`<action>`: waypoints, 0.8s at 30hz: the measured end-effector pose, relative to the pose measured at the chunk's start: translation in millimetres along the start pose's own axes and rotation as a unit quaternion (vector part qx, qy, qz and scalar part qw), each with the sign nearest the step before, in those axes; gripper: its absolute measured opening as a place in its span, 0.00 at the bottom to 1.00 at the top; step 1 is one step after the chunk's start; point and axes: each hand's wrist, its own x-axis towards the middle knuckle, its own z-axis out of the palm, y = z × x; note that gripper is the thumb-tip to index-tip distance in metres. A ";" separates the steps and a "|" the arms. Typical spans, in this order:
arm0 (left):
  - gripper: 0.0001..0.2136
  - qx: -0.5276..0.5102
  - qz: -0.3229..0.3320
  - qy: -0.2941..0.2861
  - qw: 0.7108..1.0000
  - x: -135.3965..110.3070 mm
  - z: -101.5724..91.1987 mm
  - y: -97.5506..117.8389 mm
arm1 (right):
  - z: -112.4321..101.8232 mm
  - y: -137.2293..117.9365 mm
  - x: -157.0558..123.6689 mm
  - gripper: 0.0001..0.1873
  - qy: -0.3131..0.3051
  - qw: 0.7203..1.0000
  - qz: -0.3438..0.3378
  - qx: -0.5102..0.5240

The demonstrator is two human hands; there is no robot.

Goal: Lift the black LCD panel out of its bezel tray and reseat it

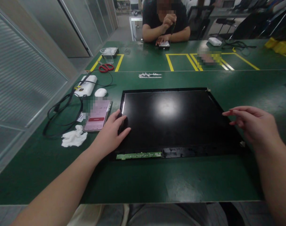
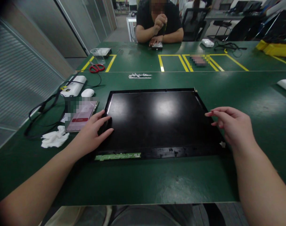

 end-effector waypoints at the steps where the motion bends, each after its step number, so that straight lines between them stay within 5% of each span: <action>1: 0.26 0.000 0.003 -0.001 1.000 -0.5 -0.3 0.6 | 0.4 -1.2 -1.8 0.09 0.011 0.999 -0.027 0.026; 5: 0.24 0.000 0.014 0.002 1.000 -2.1 -0.4 2.1 | -0.3 -0.1 -6.6 0.08 0.052 0.992 -0.111 0.016; 11: 0.24 0.005 0.053 0.024 0.998 -3.8 -0.4 1.9 | -5.3 11.9 -2.1 0.18 0.001 0.983 -0.118 -0.141; 16: 0.26 -0.019 0.103 0.003 0.994 -5.8 -3.2 6.9 | -8.0 19.2 0.1 0.28 -0.131 0.957 -0.187 -0.178; 19: 0.24 -0.019 0.149 -0.048 0.988 -7.3 -4.2 10.9 | -6.3 22.6 -1.1 0.28 -0.202 0.916 -0.244 -0.246; 24: 0.22 -0.015 0.170 -0.067 0.983 -9.0 -0.5 9.8 | -3.7 26.0 -1.2 0.25 -0.291 0.880 -0.239 -0.290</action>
